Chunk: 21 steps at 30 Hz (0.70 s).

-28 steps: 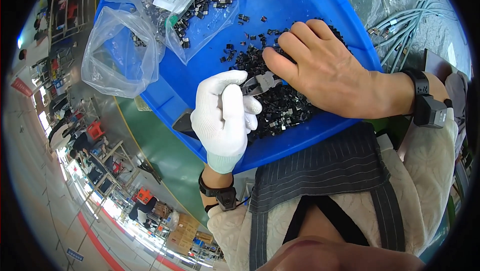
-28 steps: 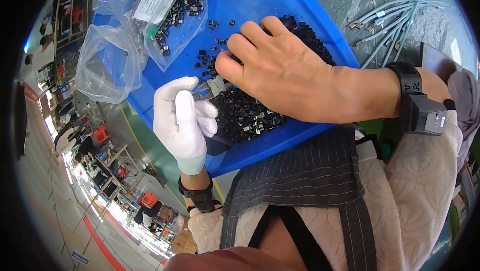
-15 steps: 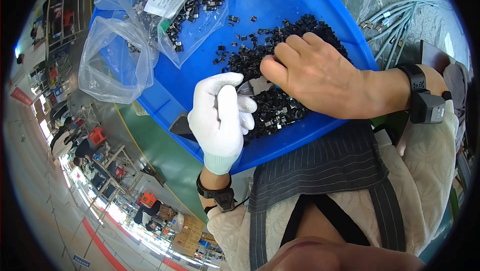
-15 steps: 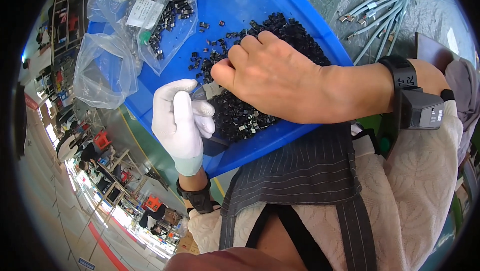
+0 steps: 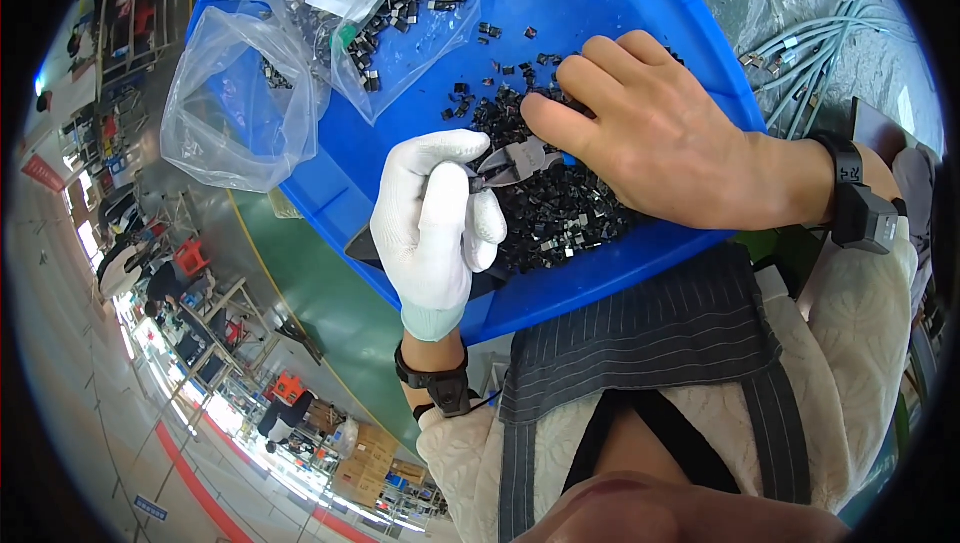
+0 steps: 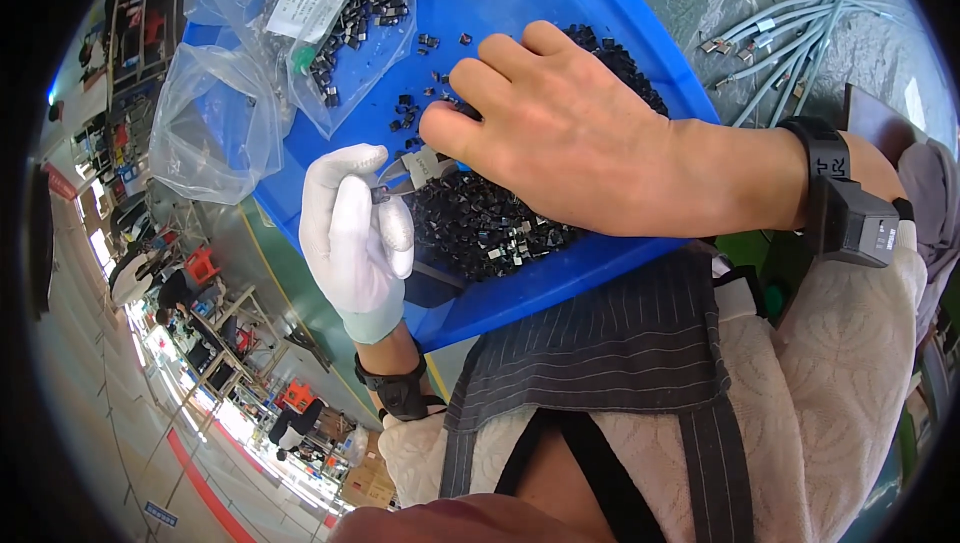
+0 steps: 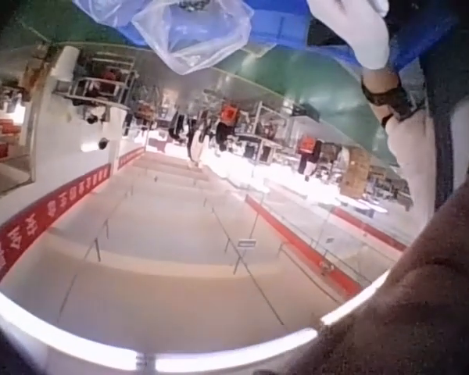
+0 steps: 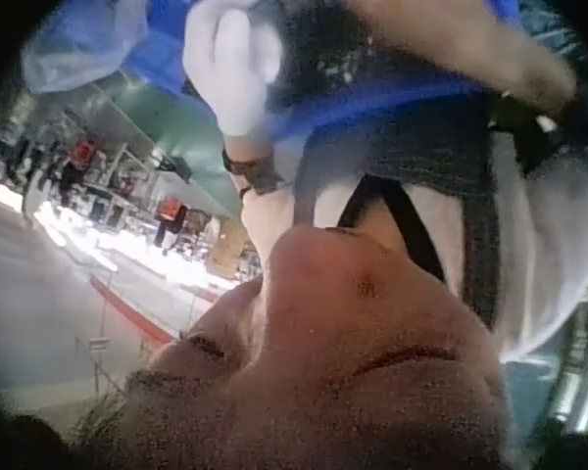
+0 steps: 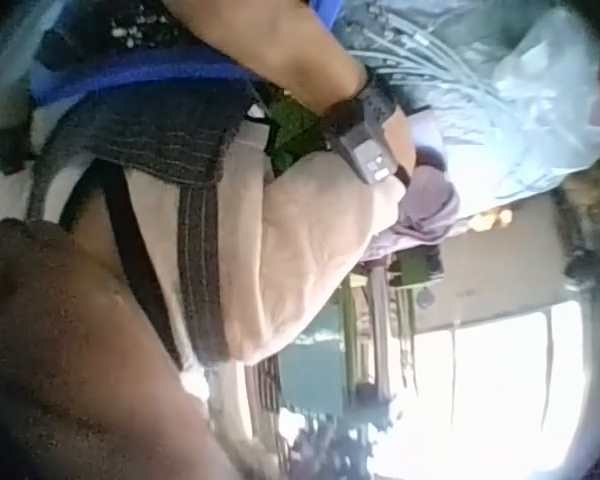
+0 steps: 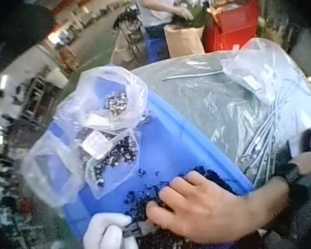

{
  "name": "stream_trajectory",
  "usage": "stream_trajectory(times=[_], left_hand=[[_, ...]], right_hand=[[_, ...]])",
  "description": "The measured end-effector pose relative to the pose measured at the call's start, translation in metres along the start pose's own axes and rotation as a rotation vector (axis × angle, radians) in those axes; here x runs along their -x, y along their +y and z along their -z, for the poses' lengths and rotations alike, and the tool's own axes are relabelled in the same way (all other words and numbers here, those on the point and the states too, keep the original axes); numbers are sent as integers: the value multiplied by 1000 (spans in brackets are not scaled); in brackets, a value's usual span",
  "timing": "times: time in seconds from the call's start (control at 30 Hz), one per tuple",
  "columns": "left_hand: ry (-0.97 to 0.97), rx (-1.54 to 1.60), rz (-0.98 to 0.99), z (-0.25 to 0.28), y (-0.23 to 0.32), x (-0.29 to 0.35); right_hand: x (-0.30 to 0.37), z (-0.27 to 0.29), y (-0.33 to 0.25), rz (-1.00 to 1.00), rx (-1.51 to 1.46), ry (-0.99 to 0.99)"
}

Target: The person picks up small components from a blue tray, trims them using pliers, and drops them back into the tray, repeating the process several times.

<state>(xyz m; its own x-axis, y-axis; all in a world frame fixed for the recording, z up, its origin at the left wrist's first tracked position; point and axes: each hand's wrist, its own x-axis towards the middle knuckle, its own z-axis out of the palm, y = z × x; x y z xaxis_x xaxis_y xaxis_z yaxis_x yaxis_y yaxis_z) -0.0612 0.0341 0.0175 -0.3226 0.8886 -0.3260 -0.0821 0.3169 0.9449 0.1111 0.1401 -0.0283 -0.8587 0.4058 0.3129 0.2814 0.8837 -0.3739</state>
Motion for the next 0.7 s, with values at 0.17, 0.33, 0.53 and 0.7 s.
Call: stream_trajectory(times=[0.17, 0.33, 0.53, 0.7], left_hand=[[-46, 41, 45, 2, 4, 0], [10, -15, 56, -4, 6, -1], [73, -116, -79, -6, 0, 3], [26, -278, -167, -1, -4, 4]], right_hand=[[0, 3, 0, 7, 0, -12], [1, 2, 0, 22, 26, 6], [0, 5, 0, 28, 85, 16], [1, 4, -3, 21, 151, 4]])
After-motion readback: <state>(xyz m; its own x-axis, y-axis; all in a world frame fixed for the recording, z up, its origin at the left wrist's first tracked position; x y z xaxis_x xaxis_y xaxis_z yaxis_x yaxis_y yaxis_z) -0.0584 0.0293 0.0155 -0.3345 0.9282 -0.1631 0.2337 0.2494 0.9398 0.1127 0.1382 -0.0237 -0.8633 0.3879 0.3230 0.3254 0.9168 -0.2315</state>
